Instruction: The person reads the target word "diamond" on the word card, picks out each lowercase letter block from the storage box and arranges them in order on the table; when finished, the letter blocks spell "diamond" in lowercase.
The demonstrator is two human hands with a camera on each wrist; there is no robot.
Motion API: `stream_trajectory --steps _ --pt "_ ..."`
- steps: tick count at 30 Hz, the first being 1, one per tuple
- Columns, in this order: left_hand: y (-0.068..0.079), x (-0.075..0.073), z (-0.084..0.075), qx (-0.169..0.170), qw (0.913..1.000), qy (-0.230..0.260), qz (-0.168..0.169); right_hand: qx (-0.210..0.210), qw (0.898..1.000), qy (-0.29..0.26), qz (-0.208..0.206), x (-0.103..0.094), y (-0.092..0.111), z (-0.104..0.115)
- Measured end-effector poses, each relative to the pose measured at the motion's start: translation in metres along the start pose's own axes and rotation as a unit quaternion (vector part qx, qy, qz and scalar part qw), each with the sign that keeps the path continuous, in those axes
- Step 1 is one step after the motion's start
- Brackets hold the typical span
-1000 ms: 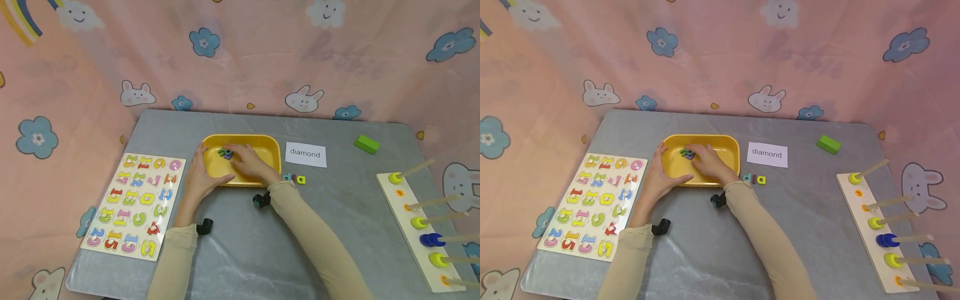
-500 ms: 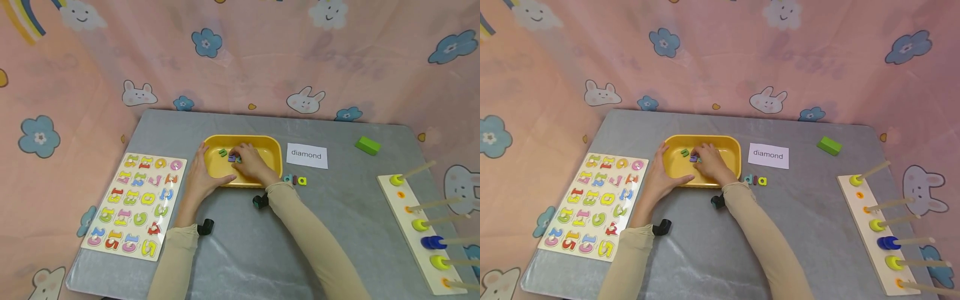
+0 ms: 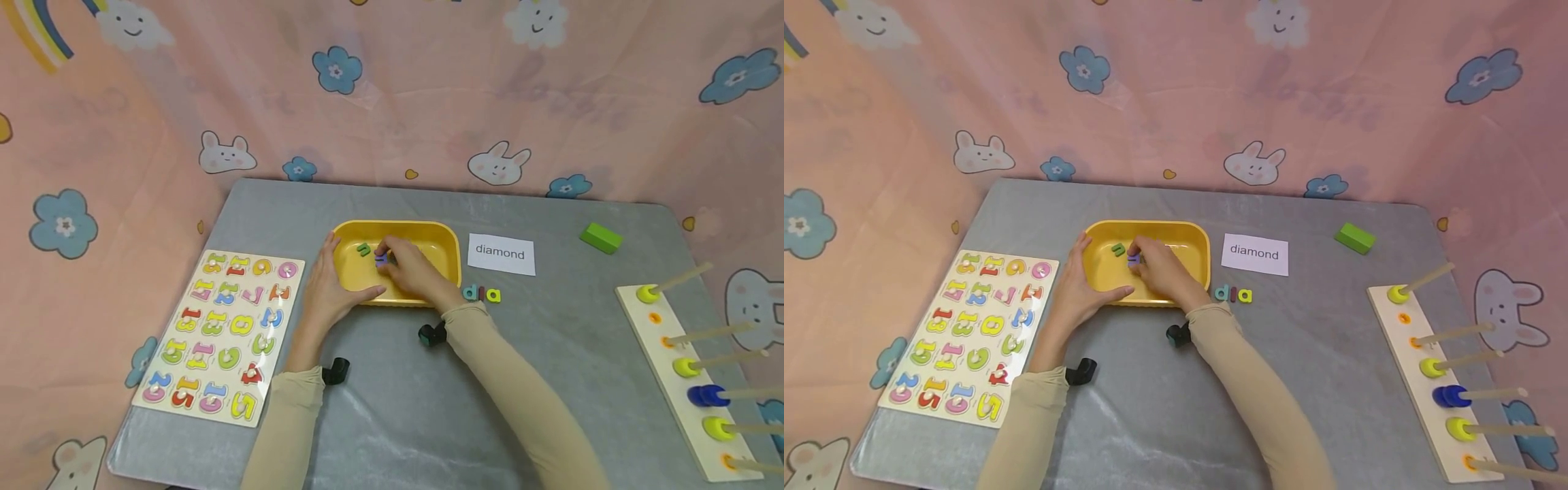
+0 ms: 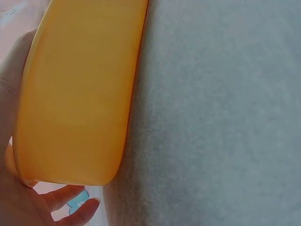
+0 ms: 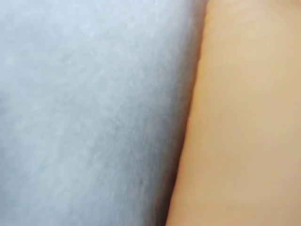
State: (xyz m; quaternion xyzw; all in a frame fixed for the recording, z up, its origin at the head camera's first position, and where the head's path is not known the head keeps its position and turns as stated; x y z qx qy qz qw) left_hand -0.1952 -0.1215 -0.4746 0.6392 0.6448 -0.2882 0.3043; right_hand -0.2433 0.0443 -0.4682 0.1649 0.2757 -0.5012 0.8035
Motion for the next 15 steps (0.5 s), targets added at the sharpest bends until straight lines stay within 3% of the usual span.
stream_trajectory --steps 4,15 --pt "0.0 0.0 0.0 -0.005 1.0 -0.001 0.001 -0.016 0.997 -0.068 -0.019 -0.011 0.013 0.004" --pt "0.001 0.0 -0.001 -0.007 0.9999 0.003 0.007 -0.023 0.991 -0.11 -0.071 -0.058 0.053 0.012"
Point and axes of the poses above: each hand's wrist, its own y-axis away from the middle knuckle, its own x-axis out of the palm, z = x × y, the point moved 7 cm from there along -y, towards the middle knuckle, and after that the axes turned 6 degrees about -y, right-handed, at the moved point
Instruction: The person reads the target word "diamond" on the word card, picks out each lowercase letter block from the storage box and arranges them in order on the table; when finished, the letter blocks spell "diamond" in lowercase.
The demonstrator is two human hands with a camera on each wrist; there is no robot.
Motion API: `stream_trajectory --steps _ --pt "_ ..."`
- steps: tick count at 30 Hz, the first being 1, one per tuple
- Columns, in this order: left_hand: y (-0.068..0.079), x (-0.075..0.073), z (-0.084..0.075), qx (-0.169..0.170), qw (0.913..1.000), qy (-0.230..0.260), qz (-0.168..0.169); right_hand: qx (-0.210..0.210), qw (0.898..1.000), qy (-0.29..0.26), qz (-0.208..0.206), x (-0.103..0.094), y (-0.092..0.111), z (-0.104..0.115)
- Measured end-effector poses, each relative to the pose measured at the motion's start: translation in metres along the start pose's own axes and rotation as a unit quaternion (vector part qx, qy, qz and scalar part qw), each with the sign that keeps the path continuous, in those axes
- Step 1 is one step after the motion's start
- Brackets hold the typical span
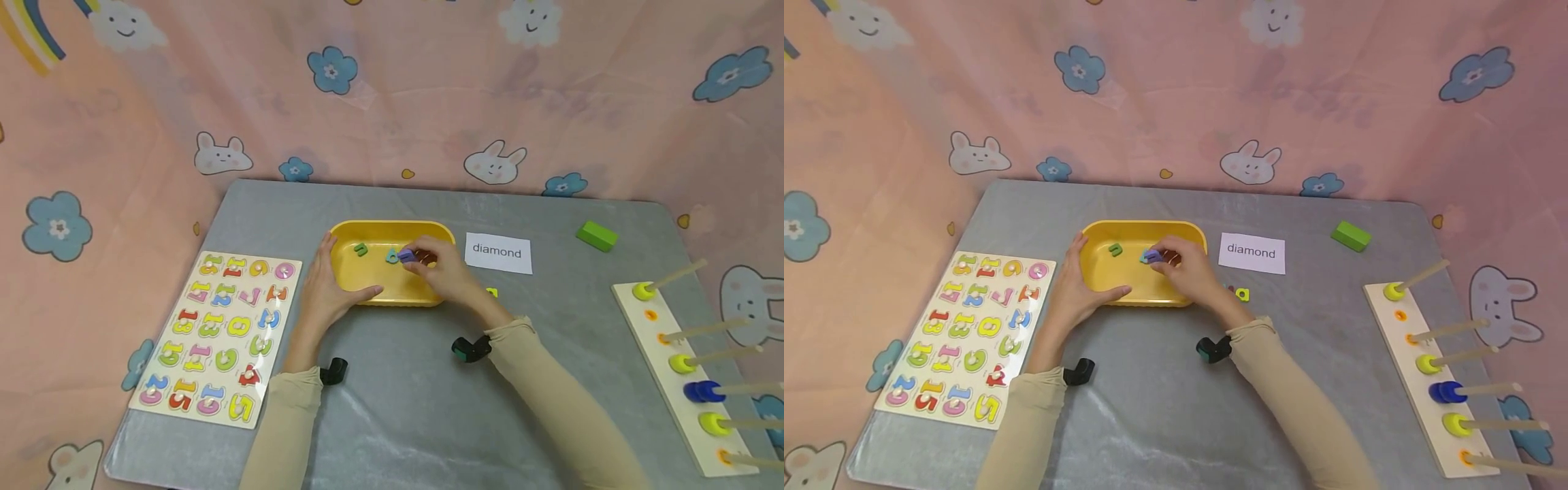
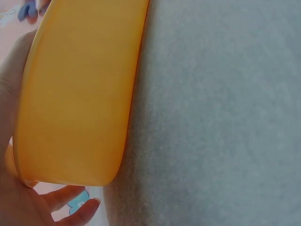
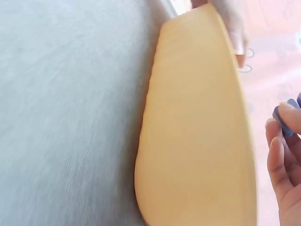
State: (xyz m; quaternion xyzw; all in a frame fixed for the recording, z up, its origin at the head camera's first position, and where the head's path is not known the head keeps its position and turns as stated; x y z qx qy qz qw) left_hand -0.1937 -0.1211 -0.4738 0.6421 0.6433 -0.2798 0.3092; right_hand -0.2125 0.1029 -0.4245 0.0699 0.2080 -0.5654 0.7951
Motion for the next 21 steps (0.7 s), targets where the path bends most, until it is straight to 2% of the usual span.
stream_trajectory --steps 7,11,15,18,21 --pt "0.001 0.001 0.0 -0.005 1.0 0.005 0.003 0.028 0.999 -0.024 -0.016 -0.031 0.02 -0.006" --pt "0.001 0.001 0.0 -0.002 1.0 0.006 0.002 0.057 0.997 -0.058 -0.012 -0.049 0.034 -0.014" --pt "0.001 0.001 0.0 -0.002 1.0 0.006 0.0 0.066 0.995 -0.079 -0.011 -0.065 0.048 -0.022" --pt "0.001 0.0 0.0 -0.002 1.0 0.005 0.0 0.067 0.994 -0.081 -0.023 -0.078 0.058 -0.03" --pt "0.001 0.0 -0.001 -0.001 1.0 0.003 0.0 0.082 0.99 -0.11 -0.037 -0.088 0.067 -0.039"
Point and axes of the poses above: each hand's wrist, its own y-axis away from the middle knuckle, its own x-axis out of the palm, z = x × y, the point moved 7 cm from there along -y, towards the middle knuckle, and after that the axes turned 6 degrees about -y, right-handed, at the moved point
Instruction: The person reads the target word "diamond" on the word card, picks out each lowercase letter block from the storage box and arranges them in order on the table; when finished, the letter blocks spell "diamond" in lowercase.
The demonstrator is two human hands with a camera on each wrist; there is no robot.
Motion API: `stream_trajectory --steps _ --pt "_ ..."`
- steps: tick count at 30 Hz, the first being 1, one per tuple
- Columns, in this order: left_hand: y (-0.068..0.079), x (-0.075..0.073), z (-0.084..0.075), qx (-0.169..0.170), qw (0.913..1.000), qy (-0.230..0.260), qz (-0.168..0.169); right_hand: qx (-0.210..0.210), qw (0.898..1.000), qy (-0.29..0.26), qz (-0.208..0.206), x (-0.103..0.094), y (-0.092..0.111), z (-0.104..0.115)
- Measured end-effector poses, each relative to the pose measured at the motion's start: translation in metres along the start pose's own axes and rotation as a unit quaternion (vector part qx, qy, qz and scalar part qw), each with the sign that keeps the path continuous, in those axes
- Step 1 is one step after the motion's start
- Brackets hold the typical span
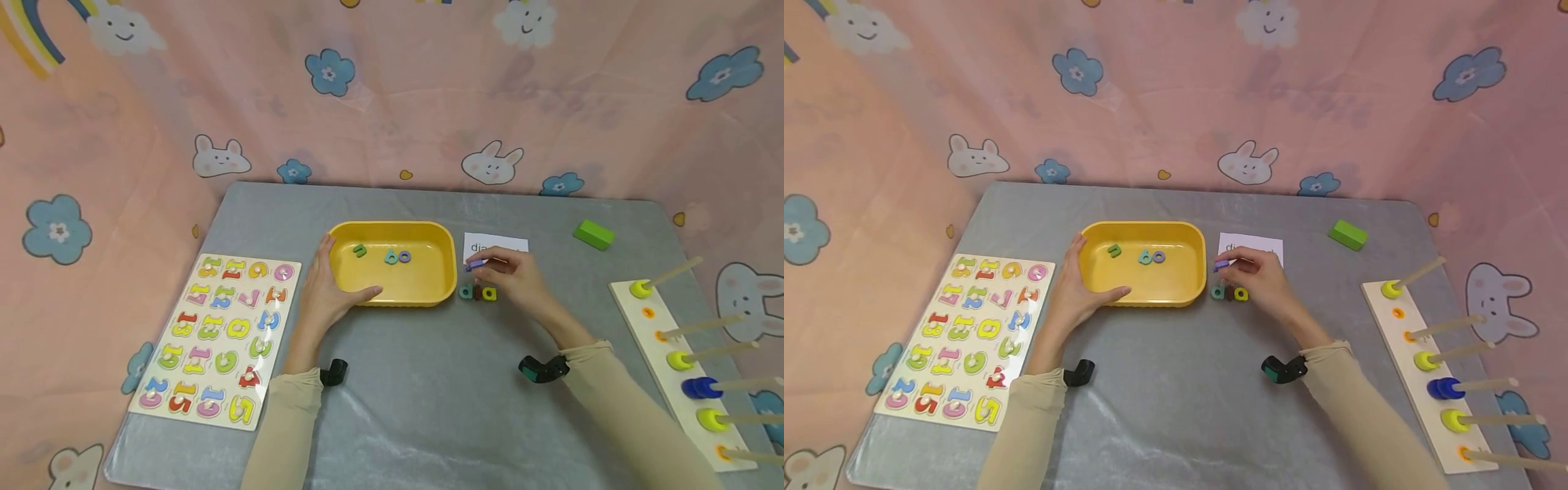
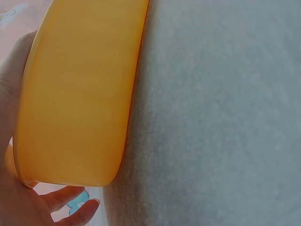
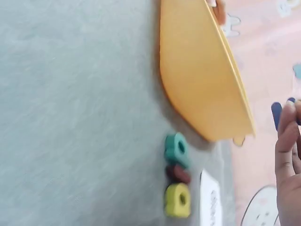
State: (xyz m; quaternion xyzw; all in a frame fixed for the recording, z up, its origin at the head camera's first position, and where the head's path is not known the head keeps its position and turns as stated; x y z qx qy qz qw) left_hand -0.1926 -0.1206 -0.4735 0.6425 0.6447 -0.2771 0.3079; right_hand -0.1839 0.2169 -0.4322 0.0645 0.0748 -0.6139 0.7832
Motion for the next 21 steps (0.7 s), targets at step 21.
stream_trajectory --steps 21 --pt "0.0 0.0 -0.001 0.002 1.0 -0.007 -0.004 0.055 0.979 0.164 -0.105 -0.056 0.032 -0.052"
Point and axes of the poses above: each hand's wrist, its own y-axis away from the middle knuckle, its own x-axis out of the palm, z = x × y, the point moved 7 cm from there along -y, towards the middle knuckle, and after that the axes turned 6 degrees about -y, right-handed, at the moved point
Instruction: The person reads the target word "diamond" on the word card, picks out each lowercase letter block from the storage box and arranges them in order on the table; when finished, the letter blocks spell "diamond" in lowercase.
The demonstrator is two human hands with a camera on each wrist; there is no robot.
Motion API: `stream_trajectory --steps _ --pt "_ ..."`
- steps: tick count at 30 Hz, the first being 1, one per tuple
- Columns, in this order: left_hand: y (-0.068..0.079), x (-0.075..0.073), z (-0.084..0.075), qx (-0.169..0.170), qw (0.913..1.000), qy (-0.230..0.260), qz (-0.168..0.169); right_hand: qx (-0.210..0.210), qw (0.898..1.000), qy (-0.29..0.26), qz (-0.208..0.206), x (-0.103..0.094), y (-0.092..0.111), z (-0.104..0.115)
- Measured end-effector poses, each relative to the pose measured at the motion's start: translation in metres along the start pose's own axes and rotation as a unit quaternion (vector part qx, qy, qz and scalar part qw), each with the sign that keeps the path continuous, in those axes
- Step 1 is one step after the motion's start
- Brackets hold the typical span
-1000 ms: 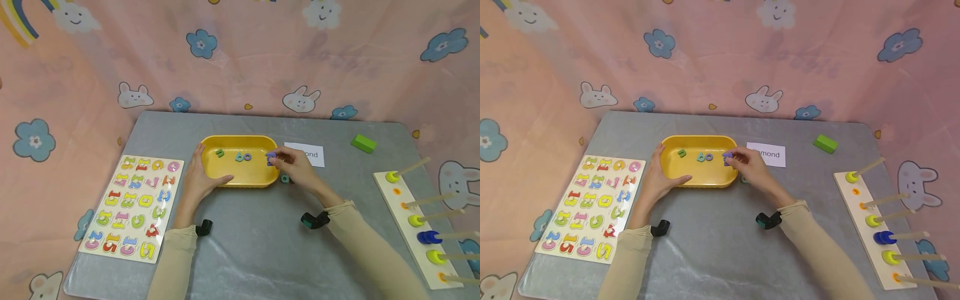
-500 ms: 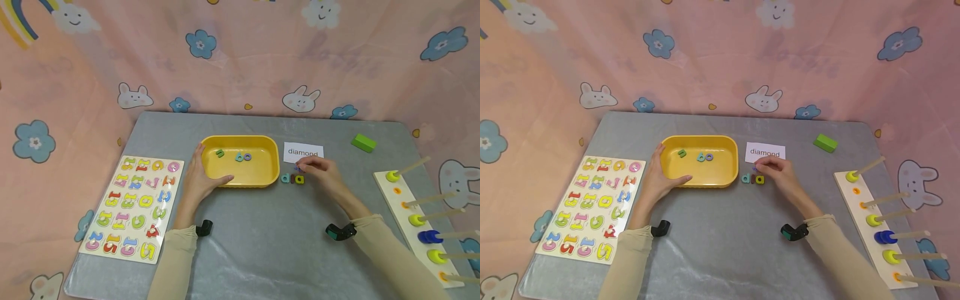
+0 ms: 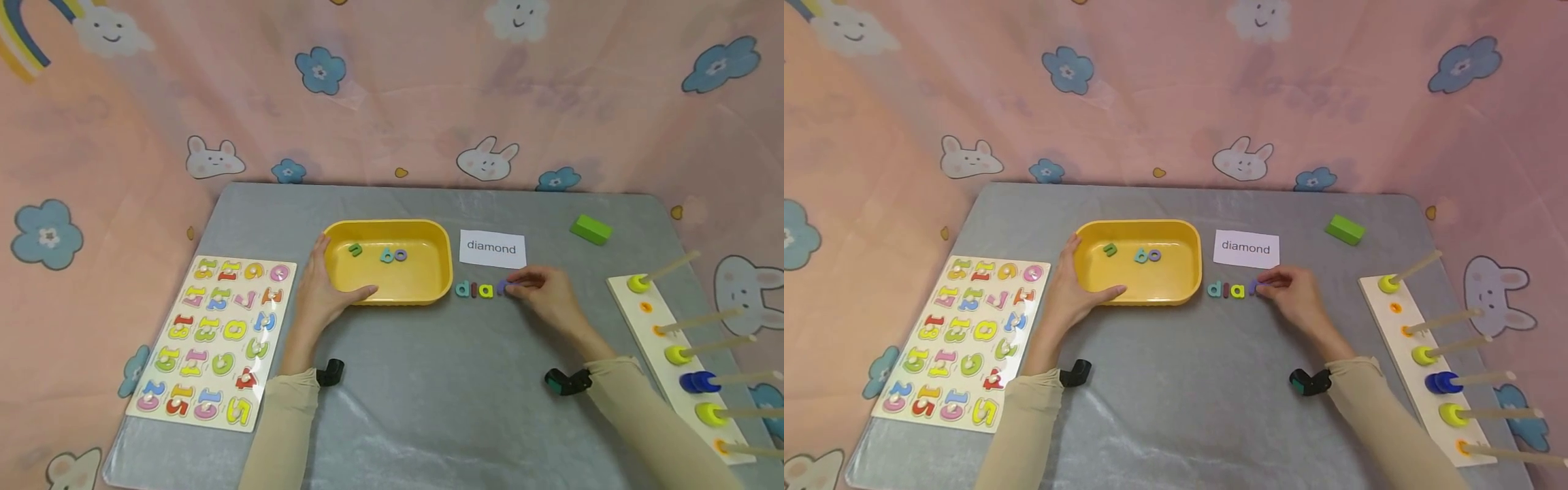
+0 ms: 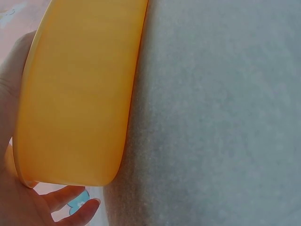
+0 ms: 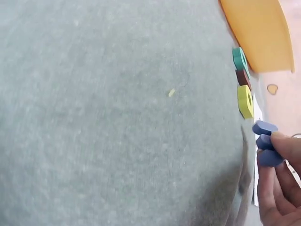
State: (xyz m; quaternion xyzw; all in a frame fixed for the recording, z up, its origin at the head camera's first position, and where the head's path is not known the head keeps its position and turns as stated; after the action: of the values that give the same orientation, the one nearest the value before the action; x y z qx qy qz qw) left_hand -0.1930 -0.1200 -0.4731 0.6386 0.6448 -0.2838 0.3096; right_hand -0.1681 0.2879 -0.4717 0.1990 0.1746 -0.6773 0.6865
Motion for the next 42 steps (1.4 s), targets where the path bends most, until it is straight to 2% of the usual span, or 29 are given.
stream_trajectory --steps 5,20,28,36,38,42 --pt "0.001 -0.002 0.0 -0.001 1.0 0.002 0.0 -0.002 0.998 0.053 0.014 0.004 -0.002 -0.001" --pt "0.0 0.0 0.0 -0.006 0.9999 0.007 0.006 -0.017 0.996 0.085 0.007 0.013 -0.003 -0.001" --pt "0.001 -0.001 -0.001 -0.003 1.0 0.006 0.005 -0.051 0.992 0.112 0.001 0.019 0.001 0.005" --pt "0.001 -0.001 0.0 -0.001 1.0 0.006 0.001 -0.087 0.981 0.165 -0.058 0.029 0.002 0.024" --pt "0.001 -0.001 0.0 -0.003 1.0 0.006 0.001 -0.101 0.98 0.155 -0.071 0.036 0.001 0.032" --pt "0.001 0.0 0.0 -0.005 0.9999 0.008 0.003 -0.154 0.979 0.109 -0.081 0.054 0.002 0.06"
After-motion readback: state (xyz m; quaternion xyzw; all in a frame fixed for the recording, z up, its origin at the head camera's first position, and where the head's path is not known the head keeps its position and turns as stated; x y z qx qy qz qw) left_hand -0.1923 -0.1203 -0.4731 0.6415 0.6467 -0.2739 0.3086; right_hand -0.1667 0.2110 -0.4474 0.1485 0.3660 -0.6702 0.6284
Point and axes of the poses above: each hand's wrist, its own y-axis away from the middle knuckle, its own x-axis out of the palm, z = x × y, the point moved 7 cm from there along -y, towards the middle knuckle, and after that the axes turned 6 degrees about -y, right-handed, at the moved point
